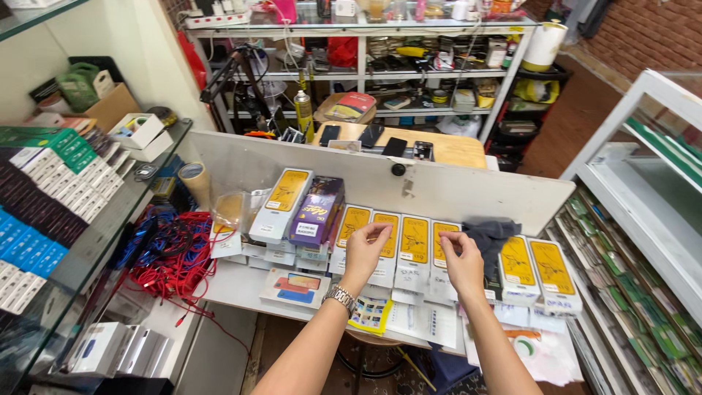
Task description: The person picks up small product boxes from a counter and places them into a glass display cabinet. They handle several yellow and purple boxes one at a time, arranging them on the shelves.
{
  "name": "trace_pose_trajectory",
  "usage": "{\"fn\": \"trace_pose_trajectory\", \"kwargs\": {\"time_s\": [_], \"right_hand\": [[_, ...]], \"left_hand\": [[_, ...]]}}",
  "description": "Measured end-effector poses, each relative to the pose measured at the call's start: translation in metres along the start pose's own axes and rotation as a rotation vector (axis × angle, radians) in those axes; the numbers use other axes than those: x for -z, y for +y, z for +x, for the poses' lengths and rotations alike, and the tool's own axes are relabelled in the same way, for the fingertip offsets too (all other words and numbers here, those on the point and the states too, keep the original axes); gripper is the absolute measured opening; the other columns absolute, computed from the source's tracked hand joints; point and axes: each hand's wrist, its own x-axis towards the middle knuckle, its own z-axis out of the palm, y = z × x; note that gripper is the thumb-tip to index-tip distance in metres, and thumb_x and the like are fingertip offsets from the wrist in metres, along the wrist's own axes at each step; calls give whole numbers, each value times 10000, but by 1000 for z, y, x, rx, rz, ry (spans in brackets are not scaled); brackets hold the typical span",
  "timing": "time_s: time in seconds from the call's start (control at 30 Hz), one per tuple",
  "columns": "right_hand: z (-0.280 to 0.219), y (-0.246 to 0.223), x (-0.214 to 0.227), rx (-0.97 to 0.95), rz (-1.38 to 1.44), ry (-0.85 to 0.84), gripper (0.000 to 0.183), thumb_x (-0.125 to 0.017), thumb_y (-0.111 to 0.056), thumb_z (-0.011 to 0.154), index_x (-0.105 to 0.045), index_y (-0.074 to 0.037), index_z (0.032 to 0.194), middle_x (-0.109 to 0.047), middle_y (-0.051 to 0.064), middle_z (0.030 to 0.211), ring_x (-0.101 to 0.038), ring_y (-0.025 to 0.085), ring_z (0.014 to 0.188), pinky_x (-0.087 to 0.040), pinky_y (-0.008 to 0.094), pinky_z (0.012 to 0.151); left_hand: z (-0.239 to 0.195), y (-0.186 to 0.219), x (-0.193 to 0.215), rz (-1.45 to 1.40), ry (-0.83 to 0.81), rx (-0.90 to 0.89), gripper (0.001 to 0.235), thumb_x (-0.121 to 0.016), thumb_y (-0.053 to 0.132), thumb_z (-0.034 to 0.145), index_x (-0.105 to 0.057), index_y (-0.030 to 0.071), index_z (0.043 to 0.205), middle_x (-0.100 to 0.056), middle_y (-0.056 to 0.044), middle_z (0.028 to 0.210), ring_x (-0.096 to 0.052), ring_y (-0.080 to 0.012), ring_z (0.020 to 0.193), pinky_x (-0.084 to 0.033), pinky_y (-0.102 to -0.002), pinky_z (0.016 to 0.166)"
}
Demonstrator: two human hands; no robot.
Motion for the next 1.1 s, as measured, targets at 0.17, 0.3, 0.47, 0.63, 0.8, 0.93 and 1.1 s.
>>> {"fn": "trace_pose_trajectory", "kwargs": {"time_s": [0.17, 0.3, 0.47, 0.63, 0.8, 0.93, 1.1], "right_hand": [[13, -4, -28, -47, 34, -65, 234, -662, -216, 952, -735, -56, 1106, -718, 93, 1104, -693, 180, 1003, -519, 322, 872], [28, -10, -43, -25, 36, -118, 226, -660, -213, 960, -736, -50, 1096, -743, 78, 1073, -694, 161, 997, -513, 307, 887], [45, -8, -48, -71, 25, -167, 228, -661, -213, 959, -739, -58, 1108, -728, 80, 1075, -677, 168, 994, -505, 316, 885], [64, 8, -46, -108, 15, -185, 230, -662, -218, 955, -739, -65, 1108, -722, 76, 1089, -681, 162, 1015, -501, 313, 901], [83, 39, -44, -177, 57, -212, 239, -649, -239, 972, -731, -78, 1128, -755, 68, 1078, -698, 162, 1016, -519, 301, 902], [88, 65, -48, -161, 27, -270, 281, -656, -252, 959, -713, -85, 1177, -753, 54, 1066, -690, 149, 978, -528, 304, 860], [84, 71, -78, -164, 75, -418, 381, -661, -261, 951, -663, -105, 1300, -718, 78, 1059, -640, 178, 893, -529, 315, 805]], "left_hand": [[11, -20, 18, 7, 59, 25, 276, -712, 250, 930, -778, 16, 1061, -803, -82, 968, -753, -133, 882, -581, -269, 804], [19, -25, 29, -11, 94, 18, 273, -710, 242, 934, -774, 12, 1066, -803, -88, 979, -758, -136, 892, -592, -272, 802], [26, -32, 37, 61, 183, 60, 269, -712, 231, 931, -775, 13, 1076, -805, -98, 979, -762, -144, 895, -586, -274, 796], [34, -46, 24, 45, 201, 106, 266, -710, 227, 928, -775, 14, 1073, -805, -99, 971, -762, -144, 890, -587, -272, 797], [43, -63, -5, 83, 185, 150, 253, -703, 219, 937, -775, 19, 1074, -803, -86, 986, -757, -138, 903, -577, -264, 816], [47, -73, -42, -25, 120, 162, 255, -703, 210, 941, -769, 18, 1096, -800, -86, 1013, -737, -133, 915, -566, -270, 826], [48, -74, -54, -22, 141, 185, 261, -699, 219, 938, -763, 23, 1099, -796, -67, 1034, -744, -120, 929, -568, -271, 850]]}}
